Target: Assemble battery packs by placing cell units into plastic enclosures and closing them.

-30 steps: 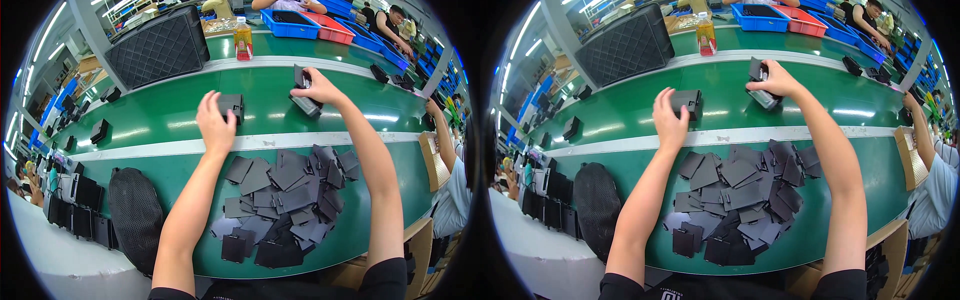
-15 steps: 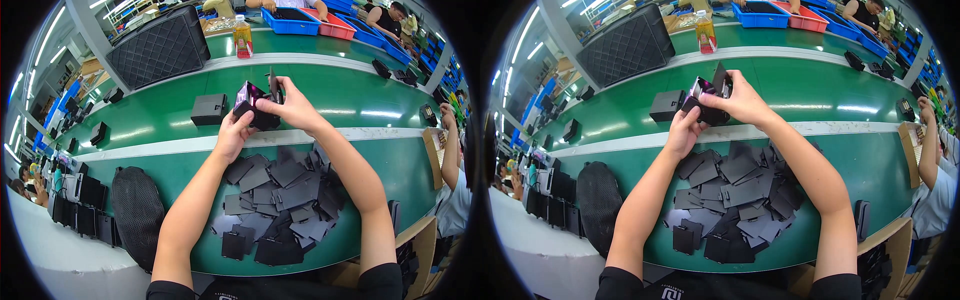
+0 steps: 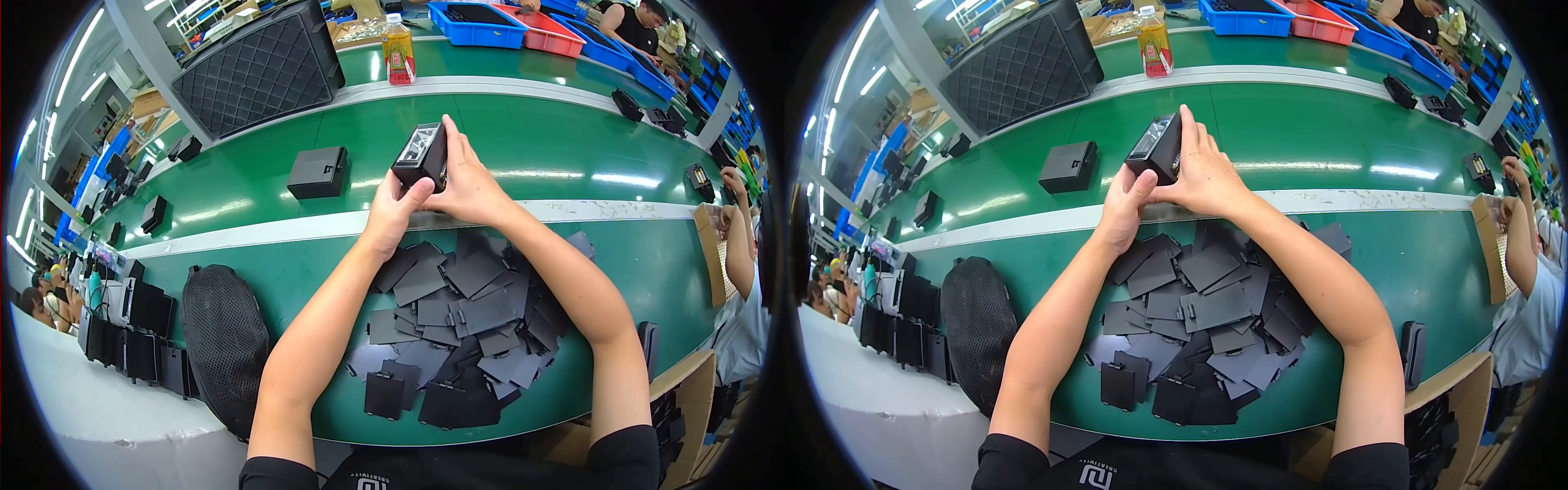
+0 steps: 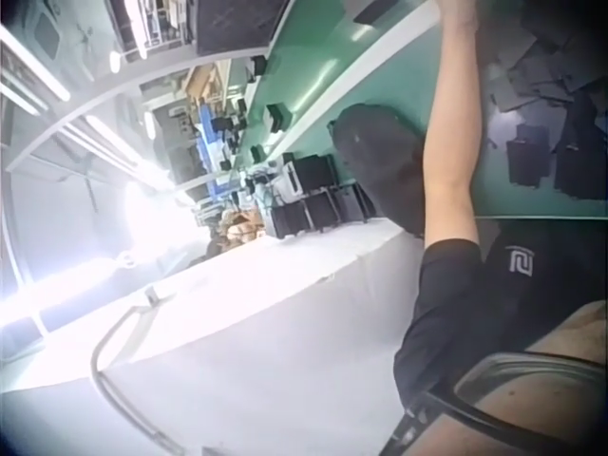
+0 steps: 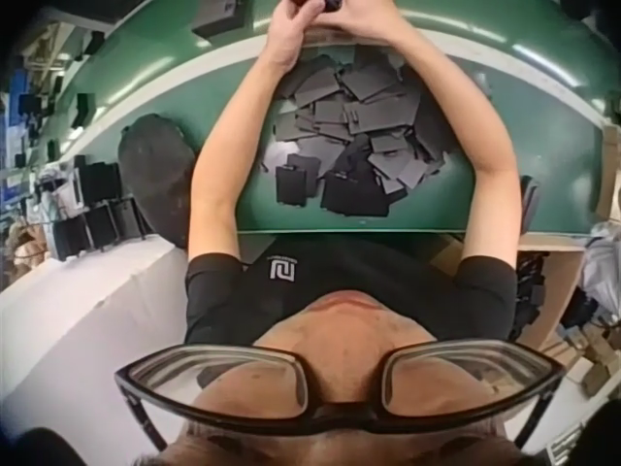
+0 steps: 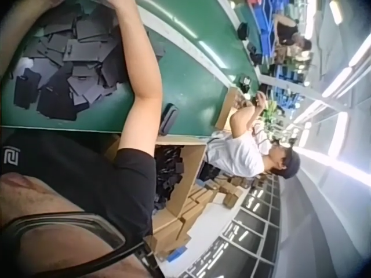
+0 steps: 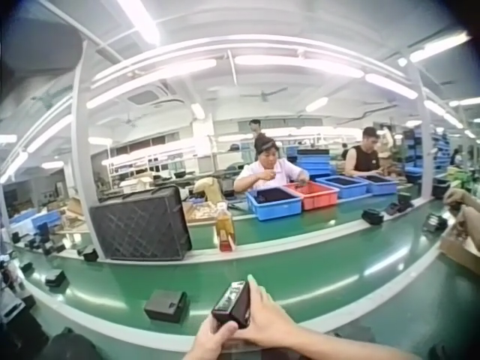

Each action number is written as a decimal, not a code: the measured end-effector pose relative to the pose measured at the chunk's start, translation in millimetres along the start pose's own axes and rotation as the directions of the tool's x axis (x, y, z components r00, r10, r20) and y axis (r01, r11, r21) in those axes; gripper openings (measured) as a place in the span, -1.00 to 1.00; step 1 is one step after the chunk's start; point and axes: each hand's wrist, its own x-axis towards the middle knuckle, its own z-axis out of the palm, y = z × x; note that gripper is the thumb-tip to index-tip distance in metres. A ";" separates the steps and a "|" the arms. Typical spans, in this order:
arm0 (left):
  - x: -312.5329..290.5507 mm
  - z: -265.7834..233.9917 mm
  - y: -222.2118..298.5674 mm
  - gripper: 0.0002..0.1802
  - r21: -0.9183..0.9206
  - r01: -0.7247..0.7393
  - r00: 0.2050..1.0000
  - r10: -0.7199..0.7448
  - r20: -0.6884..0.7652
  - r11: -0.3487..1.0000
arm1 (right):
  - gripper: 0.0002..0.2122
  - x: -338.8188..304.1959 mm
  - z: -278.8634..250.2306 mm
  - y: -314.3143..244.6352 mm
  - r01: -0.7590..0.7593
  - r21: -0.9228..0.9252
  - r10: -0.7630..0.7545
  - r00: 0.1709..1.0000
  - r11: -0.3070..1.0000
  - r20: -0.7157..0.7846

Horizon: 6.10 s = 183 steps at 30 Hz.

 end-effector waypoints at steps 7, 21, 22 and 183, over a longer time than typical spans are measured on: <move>-6.1 13.6 8.4 -0.56 0.057 0.020 1.000 -0.019 -0.023 0.998 | 0.16 1.9 -1.3 16.7 0.104 0.065 -0.105 0.994 0.992 0.014; 0.0 -5.5 13.6 -0.63 -0.320 0.203 0.977 -0.171 0.125 0.925 | -0.30 3.3 -37.8 -18.4 -0.314 0.341 0.262 0.946 0.886 0.191; 3.0 -8.8 14.6 -0.62 -0.299 0.186 0.980 -0.154 0.125 0.936 | -0.34 3.0 -34.3 -17.7 -0.147 0.240 0.150 0.989 0.960 0.004; 15.3 -4.8 0.8 -0.84 0.830 -0.410 0.863 0.455 0.218 0.379 | 0.00 -35.5 -168.0 224.2 -0.729 -0.616 0.808 0.536 0.298 -0.243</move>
